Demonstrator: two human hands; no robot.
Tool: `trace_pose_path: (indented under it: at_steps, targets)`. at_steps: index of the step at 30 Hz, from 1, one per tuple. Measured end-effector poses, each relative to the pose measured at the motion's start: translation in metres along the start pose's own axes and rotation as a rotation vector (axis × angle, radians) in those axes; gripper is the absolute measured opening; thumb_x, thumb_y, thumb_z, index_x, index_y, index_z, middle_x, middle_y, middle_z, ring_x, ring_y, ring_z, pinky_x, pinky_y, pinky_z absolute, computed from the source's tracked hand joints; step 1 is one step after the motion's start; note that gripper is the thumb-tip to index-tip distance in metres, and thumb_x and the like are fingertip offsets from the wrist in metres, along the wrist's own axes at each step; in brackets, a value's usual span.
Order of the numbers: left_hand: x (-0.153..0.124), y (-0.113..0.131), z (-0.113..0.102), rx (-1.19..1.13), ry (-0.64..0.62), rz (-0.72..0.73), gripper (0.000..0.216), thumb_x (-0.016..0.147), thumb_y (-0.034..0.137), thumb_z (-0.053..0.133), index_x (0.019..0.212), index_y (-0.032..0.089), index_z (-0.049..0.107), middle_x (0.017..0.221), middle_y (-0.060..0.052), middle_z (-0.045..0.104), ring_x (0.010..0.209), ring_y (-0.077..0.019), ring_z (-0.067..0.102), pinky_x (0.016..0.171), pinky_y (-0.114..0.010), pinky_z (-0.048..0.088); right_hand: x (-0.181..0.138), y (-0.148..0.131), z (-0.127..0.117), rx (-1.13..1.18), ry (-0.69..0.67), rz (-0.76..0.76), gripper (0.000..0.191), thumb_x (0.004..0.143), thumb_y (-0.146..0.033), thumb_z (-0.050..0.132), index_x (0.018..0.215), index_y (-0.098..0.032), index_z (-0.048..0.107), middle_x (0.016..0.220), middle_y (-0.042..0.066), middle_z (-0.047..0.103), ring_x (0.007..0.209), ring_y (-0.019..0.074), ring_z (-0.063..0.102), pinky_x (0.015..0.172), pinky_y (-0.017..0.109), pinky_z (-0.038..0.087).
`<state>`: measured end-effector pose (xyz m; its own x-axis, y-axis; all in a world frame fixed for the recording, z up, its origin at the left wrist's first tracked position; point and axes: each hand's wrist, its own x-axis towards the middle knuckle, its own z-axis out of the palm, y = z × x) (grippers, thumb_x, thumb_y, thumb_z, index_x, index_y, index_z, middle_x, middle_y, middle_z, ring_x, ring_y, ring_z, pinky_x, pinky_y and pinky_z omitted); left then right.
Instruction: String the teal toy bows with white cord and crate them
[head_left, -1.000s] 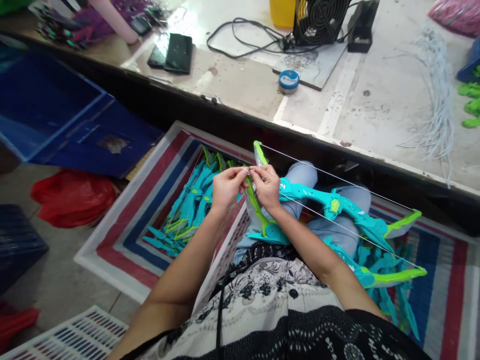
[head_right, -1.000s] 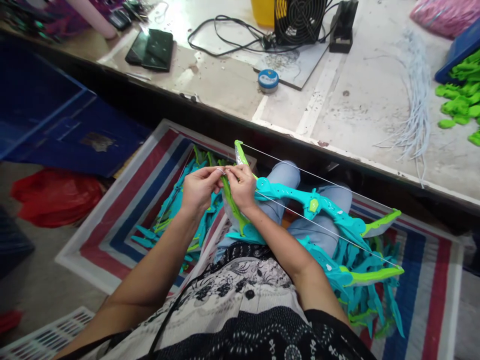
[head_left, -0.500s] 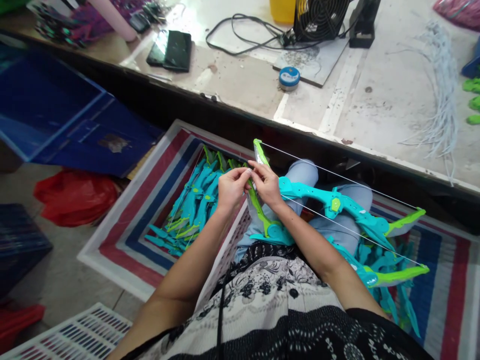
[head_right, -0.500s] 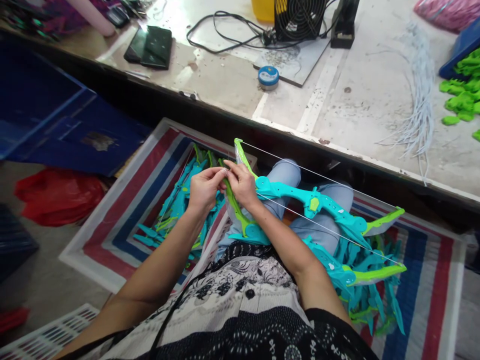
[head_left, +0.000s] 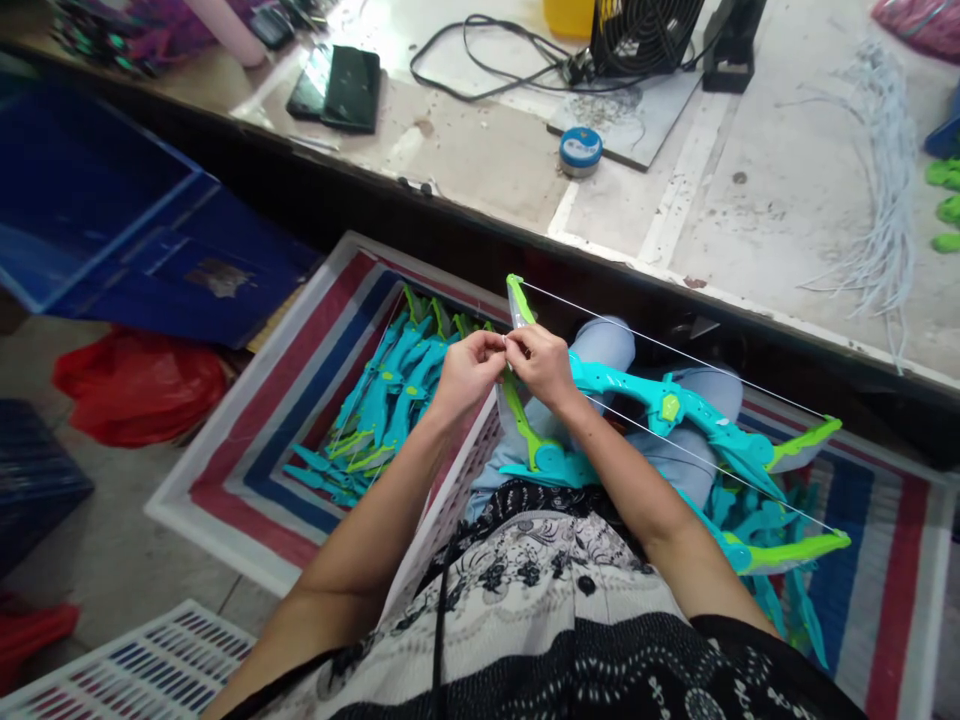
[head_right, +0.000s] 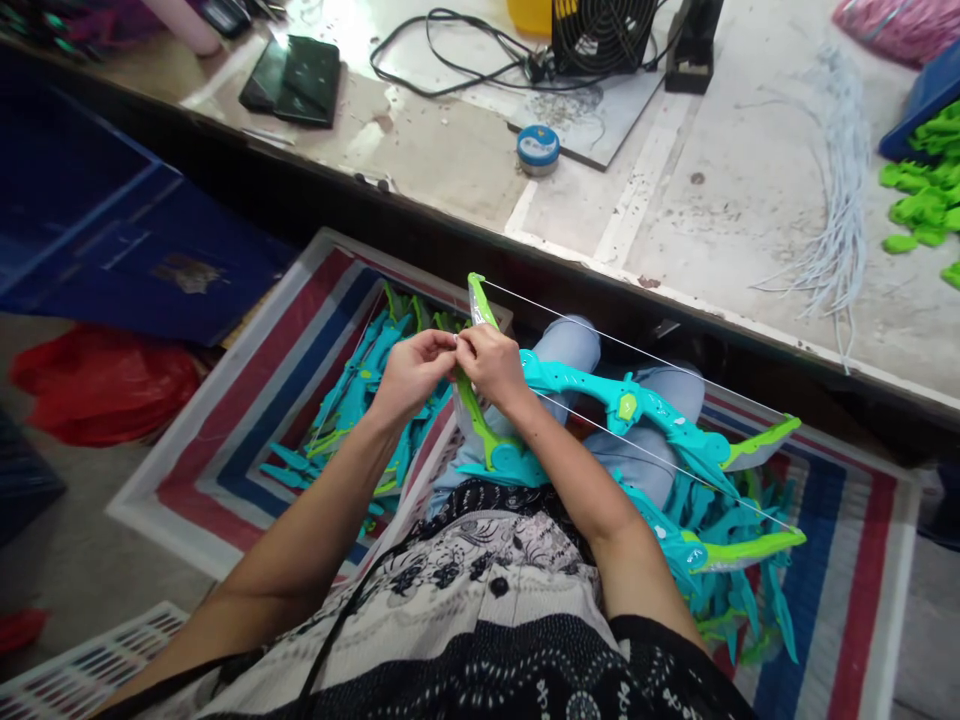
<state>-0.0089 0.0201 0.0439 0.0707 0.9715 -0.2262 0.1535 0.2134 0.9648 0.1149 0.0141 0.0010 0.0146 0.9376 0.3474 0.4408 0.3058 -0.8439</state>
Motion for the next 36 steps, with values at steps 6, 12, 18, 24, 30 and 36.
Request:
trace_pose_path:
  at_steps: [6, 12, 18, 24, 30, 36]
  targets:
    - [-0.004, -0.004, 0.007, 0.142, 0.106, 0.109, 0.014, 0.065, 0.029, 0.067, 0.071, 0.017, 0.069, 0.06, 0.002, 0.061, 0.051, -0.0091, 0.043, 0.05, -0.022, 0.033, -0.004, 0.002, -0.001, 0.279, 0.085, 0.229, 0.017, 0.081, -0.031, 0.057, 0.075, -0.017, 0.063, 0.076, 0.001, 0.064, 0.067, 0.0108, 0.058, 0.066, 0.023, 0.05]
    - [-0.006, -0.004, 0.007, 0.248, 0.081, 0.19, 0.016, 0.072, 0.033, 0.066, 0.069, 0.018, 0.069, 0.063, 0.0, 0.063, 0.056, -0.0111, 0.048, 0.054, -0.024, 0.036, -0.007, 0.007, -0.011, 0.437, 0.03, 0.332, 0.021, 0.076, -0.035, 0.062, 0.074, -0.015, 0.066, 0.072, 0.001, 0.064, 0.066, 0.0112, 0.059, 0.063, 0.023, 0.05]
    - [-0.005, -0.004, 0.003, 0.36, 0.033, 0.166, 0.016, 0.075, 0.032, 0.064, 0.069, 0.018, 0.067, 0.06, 0.001, 0.058, 0.056, -0.0117, 0.049, 0.054, -0.024, 0.035, -0.011, 0.007, -0.018, 0.34, 0.035, 0.201, 0.016, 0.079, -0.028, 0.06, 0.072, -0.016, 0.069, 0.078, 0.003, 0.067, 0.073, 0.0122, 0.062, 0.068, 0.024, 0.051]
    - [-0.008, 0.001, -0.003, 0.318, -0.108, 0.166, 0.014, 0.072, 0.03, 0.067, 0.072, 0.019, 0.076, 0.068, -0.002, 0.061, 0.065, -0.0142, 0.055, 0.061, -0.025, 0.042, -0.016, 0.006, -0.021, 0.3, 0.032, 0.121, 0.018, 0.083, -0.028, 0.059, 0.076, -0.017, 0.07, 0.082, 0.004, 0.069, 0.078, 0.0133, 0.064, 0.071, 0.025, 0.052]
    - [-0.011, 0.002, 0.003, 0.243, 0.002, 0.1, 0.021, 0.074, 0.032, 0.066, 0.061, 0.016, 0.07, 0.054, 0.0, 0.058, 0.054, -0.0119, 0.049, 0.052, -0.024, 0.037, -0.021, 0.003, -0.023, 0.243, 0.03, 0.044, 0.017, 0.085, -0.024, 0.056, 0.075, -0.017, 0.068, 0.082, 0.004, 0.069, 0.078, 0.0128, 0.064, 0.071, 0.025, 0.052]
    - [-0.008, 0.005, -0.003, 0.189, -0.195, 0.072, 0.015, 0.069, 0.032, 0.07, 0.071, 0.017, 0.074, 0.068, -0.003, 0.07, 0.064, -0.0158, 0.06, 0.061, -0.024, 0.047, -0.024, 0.002, -0.021, 0.206, 0.044, 0.03, 0.016, 0.087, -0.023, 0.054, 0.076, -0.016, 0.064, 0.081, 0.004, 0.064, 0.074, 0.0116, 0.06, 0.066, 0.022, 0.049]
